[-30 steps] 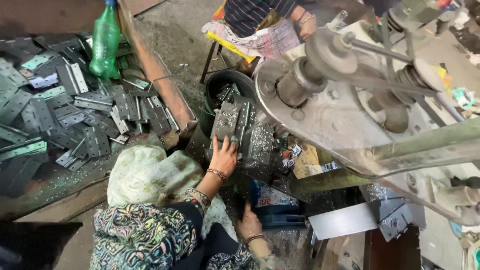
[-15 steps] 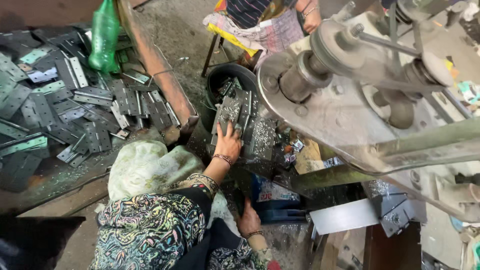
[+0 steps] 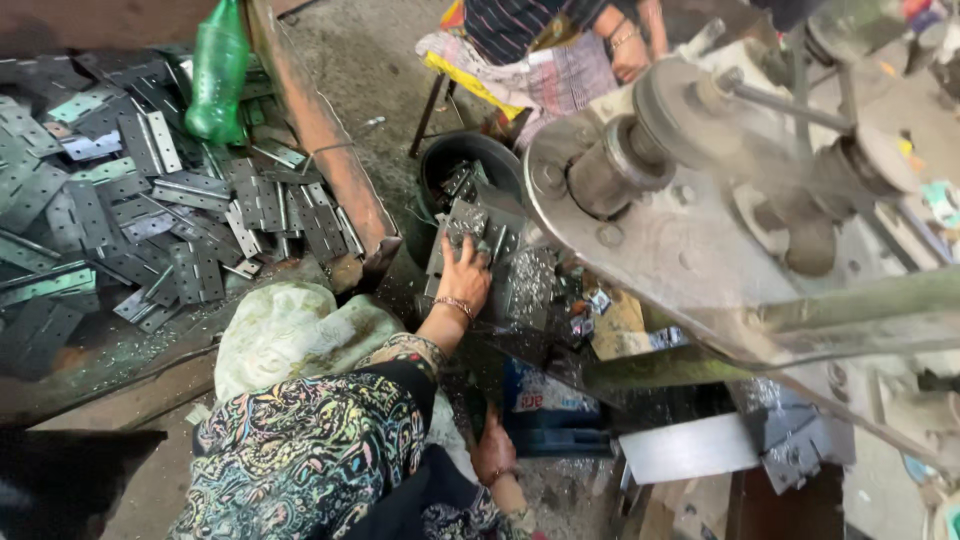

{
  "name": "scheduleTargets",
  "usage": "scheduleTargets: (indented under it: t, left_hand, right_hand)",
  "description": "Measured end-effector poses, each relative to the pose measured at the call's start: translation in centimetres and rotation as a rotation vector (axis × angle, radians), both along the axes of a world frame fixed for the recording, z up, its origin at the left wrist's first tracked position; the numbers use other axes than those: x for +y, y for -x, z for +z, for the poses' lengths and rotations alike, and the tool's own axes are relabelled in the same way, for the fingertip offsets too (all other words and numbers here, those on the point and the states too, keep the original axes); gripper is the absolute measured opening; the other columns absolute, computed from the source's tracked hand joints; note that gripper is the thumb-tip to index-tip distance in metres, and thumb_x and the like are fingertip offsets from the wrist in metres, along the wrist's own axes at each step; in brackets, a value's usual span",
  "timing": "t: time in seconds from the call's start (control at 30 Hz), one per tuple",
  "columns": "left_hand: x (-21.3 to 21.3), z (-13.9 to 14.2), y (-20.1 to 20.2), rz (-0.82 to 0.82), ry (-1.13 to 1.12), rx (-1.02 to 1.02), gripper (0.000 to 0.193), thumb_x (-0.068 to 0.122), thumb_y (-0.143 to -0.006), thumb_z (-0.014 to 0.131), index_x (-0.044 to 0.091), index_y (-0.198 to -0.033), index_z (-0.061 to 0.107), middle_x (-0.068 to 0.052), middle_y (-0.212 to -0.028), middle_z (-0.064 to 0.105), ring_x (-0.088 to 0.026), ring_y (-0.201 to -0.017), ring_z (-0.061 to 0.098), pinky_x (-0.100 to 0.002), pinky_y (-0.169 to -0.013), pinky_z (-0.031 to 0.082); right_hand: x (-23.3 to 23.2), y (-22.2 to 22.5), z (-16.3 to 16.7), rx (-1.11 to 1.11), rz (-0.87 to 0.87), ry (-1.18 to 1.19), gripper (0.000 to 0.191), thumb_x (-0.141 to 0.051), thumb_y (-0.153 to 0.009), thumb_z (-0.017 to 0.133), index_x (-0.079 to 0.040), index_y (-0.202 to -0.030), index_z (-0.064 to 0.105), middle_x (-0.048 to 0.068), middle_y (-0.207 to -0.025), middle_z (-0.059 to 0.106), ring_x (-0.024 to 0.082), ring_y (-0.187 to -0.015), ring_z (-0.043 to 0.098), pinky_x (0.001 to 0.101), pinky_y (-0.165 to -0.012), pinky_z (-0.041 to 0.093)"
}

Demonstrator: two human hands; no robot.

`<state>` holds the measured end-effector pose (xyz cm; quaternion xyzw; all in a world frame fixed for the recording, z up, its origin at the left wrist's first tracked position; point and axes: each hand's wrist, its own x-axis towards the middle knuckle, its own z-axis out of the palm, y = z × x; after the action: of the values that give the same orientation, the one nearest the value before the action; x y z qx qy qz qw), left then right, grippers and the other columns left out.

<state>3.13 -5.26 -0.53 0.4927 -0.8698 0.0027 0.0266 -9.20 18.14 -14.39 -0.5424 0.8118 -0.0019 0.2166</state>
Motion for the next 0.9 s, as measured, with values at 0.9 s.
scheduleTargets:
  t: [0.9]
  left_hand:
    - [1.0,1.0,-0.3,-0.042,0.031,-0.028,0.041,0.030,-0.100,0.047,0.016,-0.131,0.069,-0.008,-0.159,0.043,-0.041,-0.153,0.020,-0.077,-0.114,0.015]
  right_hand:
    - [-1.8,3.7,3.7,0.042,0.085,-0.117,0.082,-0.037,-0.090,0.071,-0.017,-0.157,0.029,0.024,-0.122,0.069,0.042,-0.112,0.067,0.0489,-0.097,0.055]
